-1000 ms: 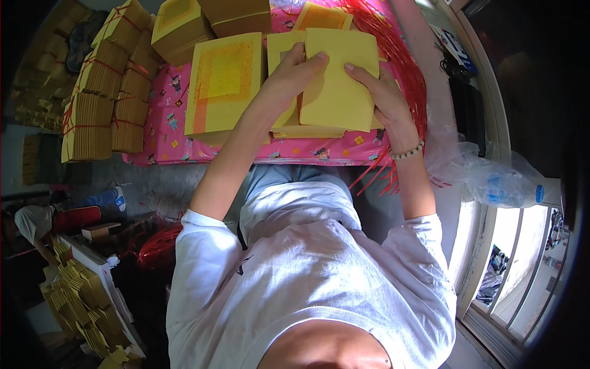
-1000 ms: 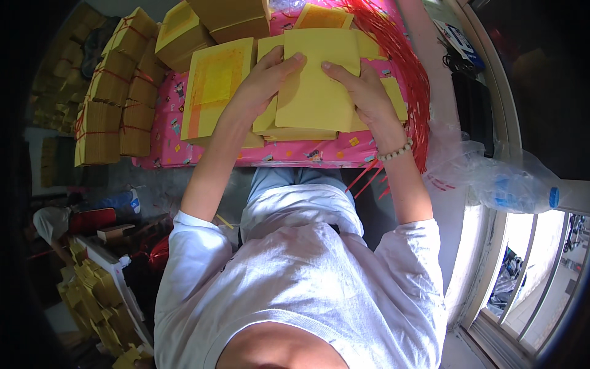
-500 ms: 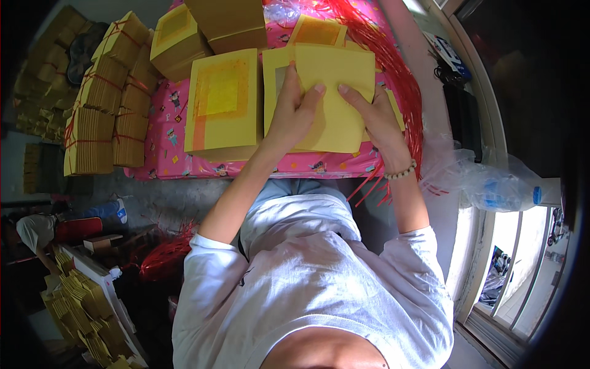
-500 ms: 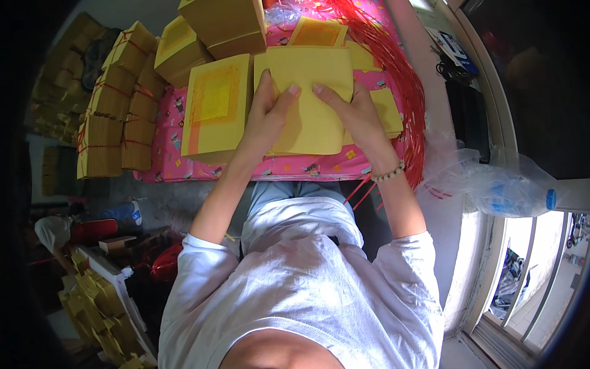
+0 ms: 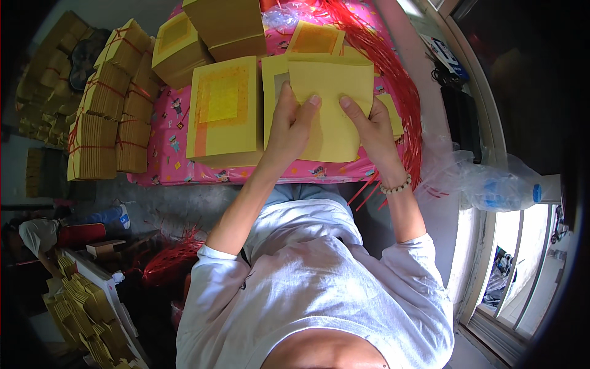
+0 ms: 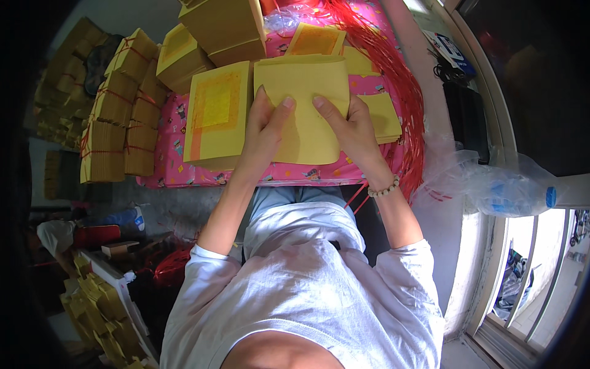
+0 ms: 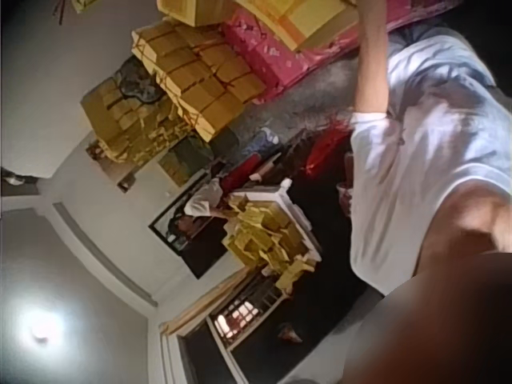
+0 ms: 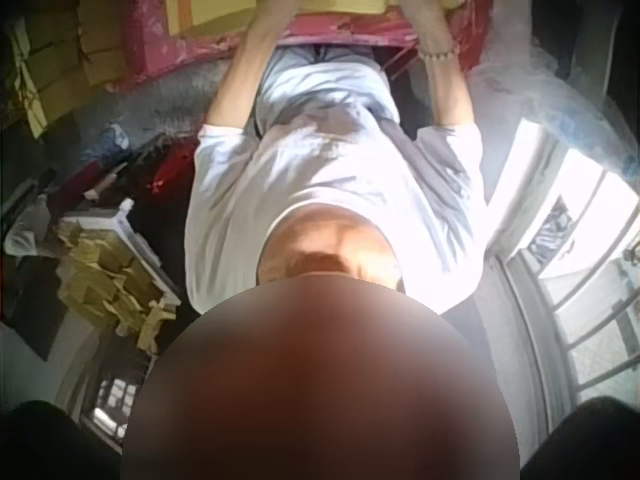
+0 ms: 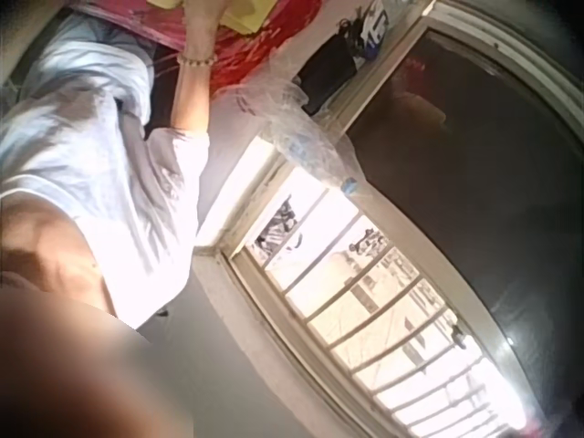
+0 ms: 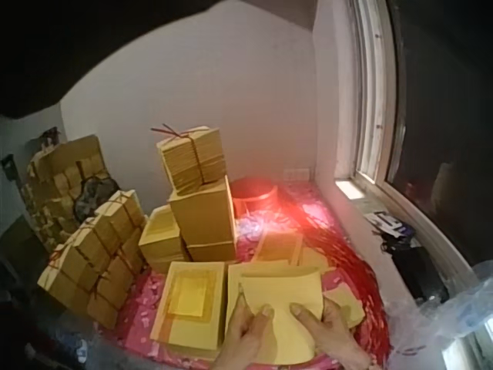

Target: Inspecting, flipping, and stacking sheets of yellow joss paper.

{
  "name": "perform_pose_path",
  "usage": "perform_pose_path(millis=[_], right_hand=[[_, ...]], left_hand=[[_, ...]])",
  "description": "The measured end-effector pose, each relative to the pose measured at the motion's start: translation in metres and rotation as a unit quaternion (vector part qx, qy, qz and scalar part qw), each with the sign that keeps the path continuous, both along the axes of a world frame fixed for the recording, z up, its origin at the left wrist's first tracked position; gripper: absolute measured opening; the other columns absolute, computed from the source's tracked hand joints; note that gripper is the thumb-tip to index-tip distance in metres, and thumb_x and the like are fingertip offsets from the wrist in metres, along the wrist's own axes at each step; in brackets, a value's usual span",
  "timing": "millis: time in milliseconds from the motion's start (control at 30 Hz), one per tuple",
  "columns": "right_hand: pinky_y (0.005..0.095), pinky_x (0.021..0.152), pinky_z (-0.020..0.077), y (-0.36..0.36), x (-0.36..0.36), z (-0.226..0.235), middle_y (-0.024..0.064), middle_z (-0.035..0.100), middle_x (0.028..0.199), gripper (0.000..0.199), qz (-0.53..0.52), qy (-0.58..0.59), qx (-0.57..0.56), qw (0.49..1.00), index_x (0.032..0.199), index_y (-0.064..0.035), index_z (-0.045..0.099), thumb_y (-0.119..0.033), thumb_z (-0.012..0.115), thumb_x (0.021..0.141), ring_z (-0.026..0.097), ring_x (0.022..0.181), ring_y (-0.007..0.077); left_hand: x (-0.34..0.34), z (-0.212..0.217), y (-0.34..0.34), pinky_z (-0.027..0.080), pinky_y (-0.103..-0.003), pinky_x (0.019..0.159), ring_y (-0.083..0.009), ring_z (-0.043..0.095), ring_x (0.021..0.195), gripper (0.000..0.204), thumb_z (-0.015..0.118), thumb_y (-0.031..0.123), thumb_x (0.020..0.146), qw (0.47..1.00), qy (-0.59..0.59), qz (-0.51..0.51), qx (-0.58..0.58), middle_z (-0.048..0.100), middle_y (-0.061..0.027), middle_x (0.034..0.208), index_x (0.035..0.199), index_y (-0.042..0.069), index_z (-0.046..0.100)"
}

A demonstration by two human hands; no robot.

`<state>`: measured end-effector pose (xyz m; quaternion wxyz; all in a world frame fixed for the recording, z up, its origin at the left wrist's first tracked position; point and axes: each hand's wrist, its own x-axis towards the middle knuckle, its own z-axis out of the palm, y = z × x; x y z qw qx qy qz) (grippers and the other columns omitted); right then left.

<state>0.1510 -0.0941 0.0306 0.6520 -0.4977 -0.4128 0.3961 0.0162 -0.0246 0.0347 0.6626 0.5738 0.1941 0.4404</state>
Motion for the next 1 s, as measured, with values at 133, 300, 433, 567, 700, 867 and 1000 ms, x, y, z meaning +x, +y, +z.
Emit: perform_pose_path(millis=[133, 300, 433, 567, 700, 867, 1000], right_hand=[[0.019, 0.062, 0.048, -0.002, 0.002, 0.002, 0.0027, 0.065, 0.09, 0.031, 0.003, 0.019, 0.013, 1.0, 0.107, 0.0018, 0.06, -0.026, 0.056, 0.094, 0.059, 0.076, 0.004], [0.0183, 0.06, 0.0457, 0.0, 0.0, -0.001, 0.0008, 0.065, 0.081, 0.031, 0.0, -0.013, -0.003, 1.0, 0.103, 0.001, 0.062, -0.027, 0.053, 0.095, 0.057, 0.071, 0.0021], [0.0184, 0.061, 0.0456, 0.005, -0.003, 0.006, 0.0003, 0.065, 0.082, 0.029, -0.027, 0.005, 0.057, 0.998, 0.102, 0.0009, 0.063, -0.026, 0.053, 0.095, 0.056, 0.072, 0.0019], [0.0189, 0.064, 0.0464, 0.005, -0.005, 0.007, 0.0009, 0.065, 0.087, 0.027, -0.022, -0.023, 0.039, 0.999, 0.103, 0.0019, 0.063, -0.022, 0.054, 0.095, 0.056, 0.076, 0.0024], [0.019, 0.065, 0.0466, 0.005, -0.005, 0.015, 0.0007, 0.065, 0.088, 0.026, -0.024, -0.018, 0.066, 0.997, 0.105, 0.0022, 0.062, -0.02, 0.055, 0.094, 0.056, 0.076, 0.0025], [0.0195, 0.071, 0.0465, 0.007, 0.0, 0.023, 0.0011, 0.064, 0.092, 0.025, 0.009, -0.039, 0.042, 0.998, 0.11, 0.0018, 0.059, -0.017, 0.054, 0.094, 0.056, 0.083, 0.0037], [0.0234, 0.079, 0.0472, 0.024, 0.002, 0.041, 0.0063, 0.061, 0.105, 0.035, 0.012, -0.106, 0.118, 0.987, 0.12, 0.0003, 0.051, -0.016, 0.059, 0.091, 0.058, 0.094, 0.0088]], left_hand=[[-0.008, 0.004, -0.001, 0.04, -0.026, 0.091, -0.0126, 0.05, 0.107, 0.032, 0.047, 0.006, 0.093, 1.0, -0.008, -0.012, -0.011, 0.053, -0.0099, 0.117, 0.124, 0.0, 0.039], [-0.014, 0.002, -0.002, 0.039, -0.026, 0.092, -0.0127, 0.05, 0.108, 0.034, 0.047, 0.006, 0.093, 1.0, -0.001, 0.007, 0.021, 0.053, -0.0094, 0.117, 0.125, 0.001, 0.039], [-0.022, 0.001, -0.003, 0.039, -0.026, 0.092, -0.0122, 0.049, 0.108, 0.033, 0.047, 0.006, 0.093, 1.0, 0.023, 0.004, 0.02, 0.053, -0.0088, 0.117, 0.124, 0.001, 0.039], [-0.029, 0.004, -0.007, 0.038, -0.026, 0.093, -0.0121, 0.048, 0.109, 0.032, 0.047, 0.008, 0.094, 1.0, 0.028, 0.008, 0.012, 0.053, -0.0084, 0.117, 0.124, 0.001, 0.039], [-0.034, -0.001, -0.008, 0.037, -0.027, 0.094, -0.0121, 0.048, 0.11, 0.032, 0.047, 0.009, 0.094, 1.0, 0.024, 0.005, 0.017, 0.053, -0.0083, 0.117, 0.124, 0.001, 0.039], [-0.038, 0.009, -0.009, 0.037, -0.026, 0.094, -0.0118, 0.047, 0.111, 0.033, 0.047, 0.009, 0.094, 0.999, 0.023, 0.025, 0.017, 0.052, -0.0078, 0.118, 0.125, 0.001, 0.039], [-0.046, 0.012, 0.013, 0.038, -0.025, 0.092, -0.0107, 0.048, 0.108, 0.032, 0.048, 0.009, 0.094, 0.999, 0.018, 0.045, 0.025, 0.053, -0.0059, 0.115, 0.124, 0.0, 0.04]])
